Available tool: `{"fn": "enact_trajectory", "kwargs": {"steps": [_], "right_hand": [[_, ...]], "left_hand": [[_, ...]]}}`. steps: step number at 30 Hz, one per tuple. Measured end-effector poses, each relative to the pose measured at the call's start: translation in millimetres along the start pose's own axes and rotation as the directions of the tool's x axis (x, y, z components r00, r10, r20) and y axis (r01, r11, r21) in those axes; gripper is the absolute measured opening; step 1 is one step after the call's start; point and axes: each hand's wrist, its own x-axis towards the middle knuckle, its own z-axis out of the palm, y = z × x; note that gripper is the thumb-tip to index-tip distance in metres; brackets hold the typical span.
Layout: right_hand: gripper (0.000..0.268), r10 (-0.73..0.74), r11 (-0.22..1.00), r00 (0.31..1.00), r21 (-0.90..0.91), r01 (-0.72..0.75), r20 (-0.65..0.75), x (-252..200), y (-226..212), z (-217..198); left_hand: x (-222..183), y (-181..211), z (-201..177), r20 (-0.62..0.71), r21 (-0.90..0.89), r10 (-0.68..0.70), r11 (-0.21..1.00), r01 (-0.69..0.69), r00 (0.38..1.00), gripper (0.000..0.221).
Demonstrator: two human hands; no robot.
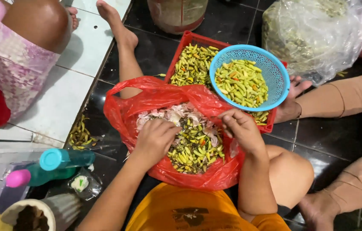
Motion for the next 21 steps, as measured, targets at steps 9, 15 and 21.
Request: {"fn": "enact_trajectory", "kwargs": {"steps": [9, 15, 21], "right_hand": [[0.017, 0.025, 0.995, 1.0, -0.095, -0.025, 0.003, -17.8, -47.4, 41.5], [0.018, 0.022, 0.956, 0.997, -0.292, 0.002, 0.08, -18.9, -16.6, 50.8], [0.022, 0.105, 0.987, 0.994, -0.125, -0.099, 0.036, -13.4, 4.3, 59.9]], "left_hand": [[-5.8, -30.6, 34.4, 0.356, 0.147, 0.023, 0.986, -0.081, 0.934, 0.013], [-7.9, -30.6, 39.2, 0.383, 0.101, -0.048, 0.995, 0.01, 0.922, 0.012], [-1.9, -3.5, 24.9, 0.156, -0.297, -0.326, 0.885, 0.359, 0.933, 0.007]]}}
